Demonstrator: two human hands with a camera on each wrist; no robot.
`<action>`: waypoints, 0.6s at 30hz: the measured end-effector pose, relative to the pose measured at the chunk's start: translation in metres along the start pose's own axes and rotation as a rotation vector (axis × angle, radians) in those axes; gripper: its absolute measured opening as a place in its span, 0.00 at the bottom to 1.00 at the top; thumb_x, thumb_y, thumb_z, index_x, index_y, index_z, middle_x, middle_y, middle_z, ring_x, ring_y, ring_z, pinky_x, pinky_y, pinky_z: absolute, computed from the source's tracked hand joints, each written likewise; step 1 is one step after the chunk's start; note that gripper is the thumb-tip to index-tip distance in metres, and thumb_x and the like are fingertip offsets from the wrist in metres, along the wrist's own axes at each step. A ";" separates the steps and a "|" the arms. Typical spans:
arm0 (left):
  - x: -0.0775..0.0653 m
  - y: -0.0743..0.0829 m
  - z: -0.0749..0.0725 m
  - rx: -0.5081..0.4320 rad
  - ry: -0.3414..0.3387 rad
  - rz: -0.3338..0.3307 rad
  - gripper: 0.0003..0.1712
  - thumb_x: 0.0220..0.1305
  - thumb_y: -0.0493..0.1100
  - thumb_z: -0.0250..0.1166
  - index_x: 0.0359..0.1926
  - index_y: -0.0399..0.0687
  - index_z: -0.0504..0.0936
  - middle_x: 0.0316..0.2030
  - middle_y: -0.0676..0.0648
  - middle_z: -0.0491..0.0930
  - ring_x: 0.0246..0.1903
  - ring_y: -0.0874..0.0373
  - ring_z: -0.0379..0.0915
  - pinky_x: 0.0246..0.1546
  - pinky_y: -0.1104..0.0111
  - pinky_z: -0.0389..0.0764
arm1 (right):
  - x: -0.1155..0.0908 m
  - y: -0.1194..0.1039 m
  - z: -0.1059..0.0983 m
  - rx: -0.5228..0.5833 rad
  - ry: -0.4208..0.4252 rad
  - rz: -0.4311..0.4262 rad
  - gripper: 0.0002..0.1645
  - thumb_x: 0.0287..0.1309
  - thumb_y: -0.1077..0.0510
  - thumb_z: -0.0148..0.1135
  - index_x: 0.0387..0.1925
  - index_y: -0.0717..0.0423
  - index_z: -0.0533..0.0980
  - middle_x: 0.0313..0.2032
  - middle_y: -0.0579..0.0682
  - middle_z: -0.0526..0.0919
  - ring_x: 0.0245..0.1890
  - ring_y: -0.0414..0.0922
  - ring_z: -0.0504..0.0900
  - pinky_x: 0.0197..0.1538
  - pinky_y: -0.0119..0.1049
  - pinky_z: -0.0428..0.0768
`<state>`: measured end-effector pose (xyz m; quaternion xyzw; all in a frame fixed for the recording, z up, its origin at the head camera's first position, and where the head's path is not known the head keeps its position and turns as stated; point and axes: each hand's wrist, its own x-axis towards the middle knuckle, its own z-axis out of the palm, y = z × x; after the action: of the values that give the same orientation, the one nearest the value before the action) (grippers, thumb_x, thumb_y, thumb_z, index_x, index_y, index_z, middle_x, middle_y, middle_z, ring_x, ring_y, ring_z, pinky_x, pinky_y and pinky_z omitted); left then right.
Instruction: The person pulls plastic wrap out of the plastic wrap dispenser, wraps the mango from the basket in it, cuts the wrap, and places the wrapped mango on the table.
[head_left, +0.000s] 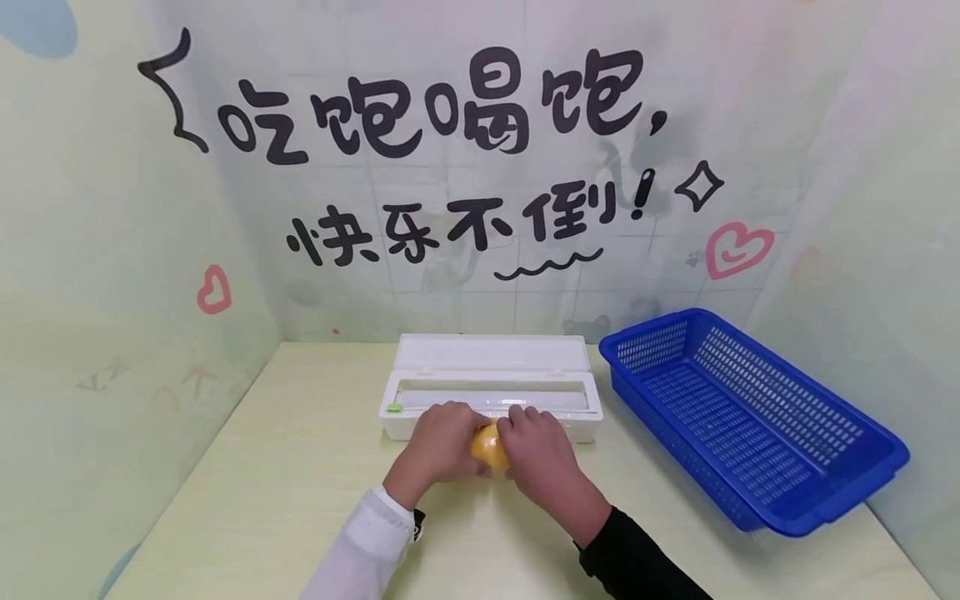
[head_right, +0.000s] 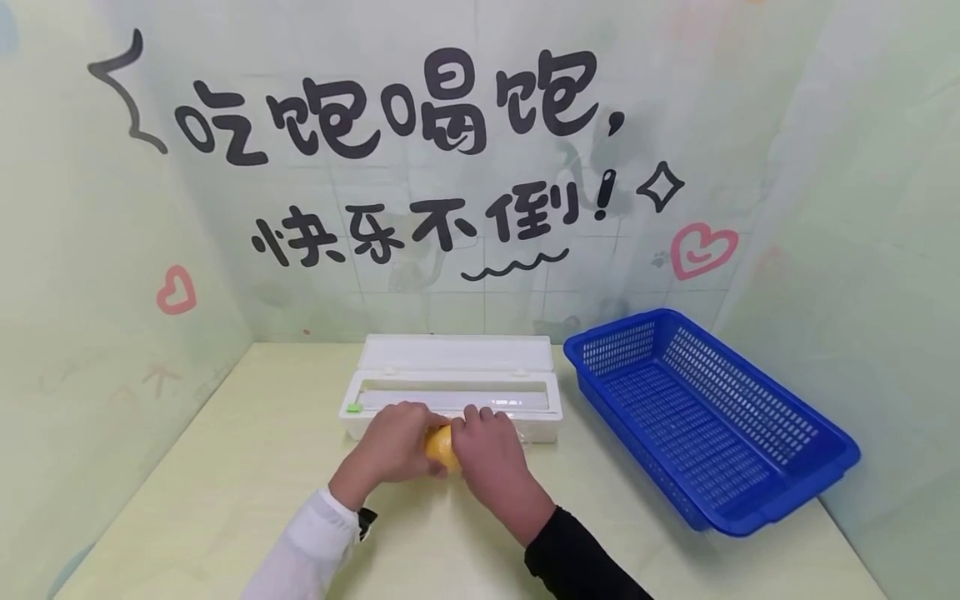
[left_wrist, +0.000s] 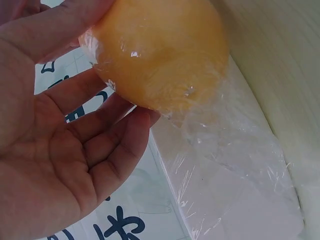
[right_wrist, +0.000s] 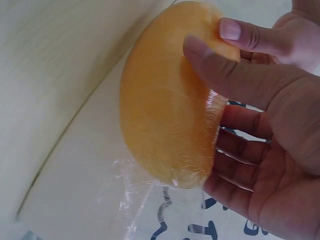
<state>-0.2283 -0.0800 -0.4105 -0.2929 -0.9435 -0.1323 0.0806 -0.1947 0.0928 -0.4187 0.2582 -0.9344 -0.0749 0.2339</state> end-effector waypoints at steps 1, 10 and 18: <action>0.000 0.000 0.000 -0.004 -0.001 0.001 0.27 0.34 0.54 0.85 0.42 0.58 0.91 0.23 0.59 0.78 0.23 0.63 0.66 0.27 0.69 0.67 | 0.001 0.001 0.002 -0.003 0.016 -0.001 0.36 0.26 0.42 0.88 0.36 0.54 0.79 0.30 0.48 0.77 0.29 0.44 0.76 0.30 0.35 0.75; 0.000 0.002 0.003 0.003 -0.001 -0.034 0.31 0.38 0.53 0.83 0.44 0.47 0.84 0.30 0.52 0.83 0.28 0.58 0.74 0.32 0.64 0.74 | 0.005 0.012 0.008 0.149 -0.061 0.046 0.31 0.30 0.46 0.87 0.35 0.54 0.79 0.30 0.47 0.79 0.27 0.44 0.77 0.28 0.35 0.76; -0.006 0.020 0.004 0.031 -0.056 -0.091 0.30 0.44 0.49 0.79 0.46 0.40 0.79 0.39 0.44 0.75 0.27 0.56 0.70 0.29 0.66 0.75 | 0.008 0.022 0.007 0.305 -0.168 0.073 0.25 0.37 0.49 0.85 0.34 0.51 0.79 0.28 0.43 0.80 0.25 0.41 0.76 0.28 0.34 0.74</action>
<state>-0.2125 -0.0657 -0.4116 -0.2521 -0.9597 -0.1128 0.0527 -0.2141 0.1072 -0.4156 0.2495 -0.9599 0.0549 0.1157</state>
